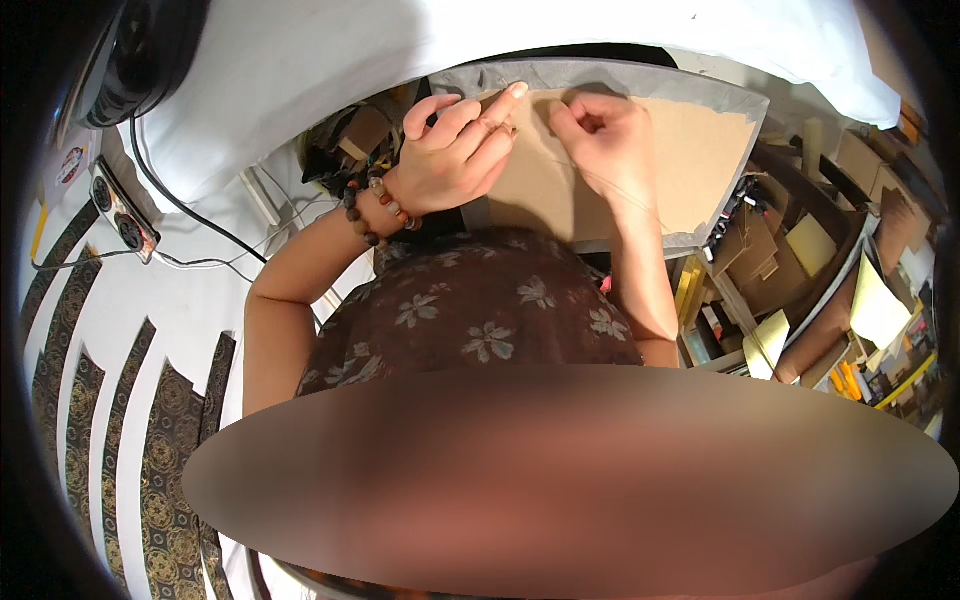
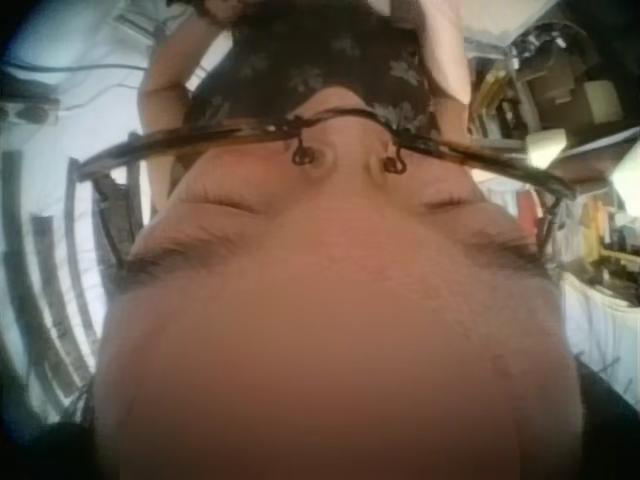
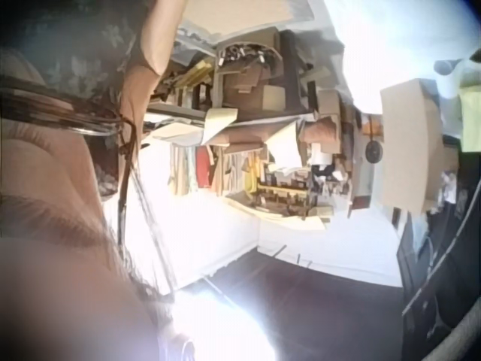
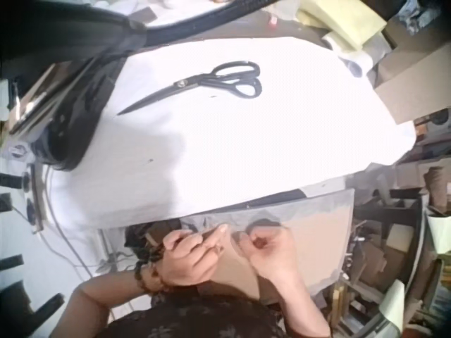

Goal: The person is sewing a piece of fabric onto a cardboard template. They use a needle and thread to stitch the fabric, then trim the excess with scissors. Finally, they iron the fabric to smooth it out.

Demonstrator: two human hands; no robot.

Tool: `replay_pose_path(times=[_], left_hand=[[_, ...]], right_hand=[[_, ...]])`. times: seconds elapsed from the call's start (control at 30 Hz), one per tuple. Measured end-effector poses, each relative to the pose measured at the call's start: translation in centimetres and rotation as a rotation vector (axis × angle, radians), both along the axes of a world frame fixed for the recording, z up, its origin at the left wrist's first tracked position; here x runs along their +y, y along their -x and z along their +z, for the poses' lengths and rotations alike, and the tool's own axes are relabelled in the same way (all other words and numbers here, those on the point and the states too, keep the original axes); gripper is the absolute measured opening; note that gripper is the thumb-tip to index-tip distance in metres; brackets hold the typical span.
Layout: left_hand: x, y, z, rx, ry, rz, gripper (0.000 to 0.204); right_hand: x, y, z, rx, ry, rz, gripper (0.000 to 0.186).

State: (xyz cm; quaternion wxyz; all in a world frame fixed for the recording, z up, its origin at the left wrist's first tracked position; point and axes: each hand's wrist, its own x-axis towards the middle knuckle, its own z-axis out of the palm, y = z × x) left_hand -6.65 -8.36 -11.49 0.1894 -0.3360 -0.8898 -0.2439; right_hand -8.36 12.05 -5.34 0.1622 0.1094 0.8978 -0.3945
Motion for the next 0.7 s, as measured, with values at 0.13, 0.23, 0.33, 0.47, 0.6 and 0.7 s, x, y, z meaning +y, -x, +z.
replay_pose_path(times=[0.13,0.23,0.33,0.47,0.6,0.7], left_hand=[[0.3,-0.1,-0.6,0.03,-0.045,0.009,0.012],[0.5,0.0,-0.3,0.031,-0.07,0.003,0.012],[0.6,-0.2,-0.3,0.013,-0.102,0.01,0.012],[0.4,-0.2,-0.1,0.008,-0.1,0.023,0.012],[0.5,-0.3,-0.1,0.006,-0.117,0.023,0.01],[0.6,-0.3,-0.3,0.013,-0.137,0.026,0.009]], right_hand=[[0.4,-2.0,-1.2,0.362,0.057,-0.01,0.007],[-0.1,0.3,0.1,0.593,-0.364,0.433,0.036],[0.5,0.7,-0.9,0.683,-0.57,0.688,0.048],[1.6,-0.2,-1.3,0.729,-0.558,0.759,0.048],[2.3,0.1,-1.3,0.72,-0.387,0.736,0.048],[0.2,1.5,0.0,0.706,-0.363,0.686,0.047]])
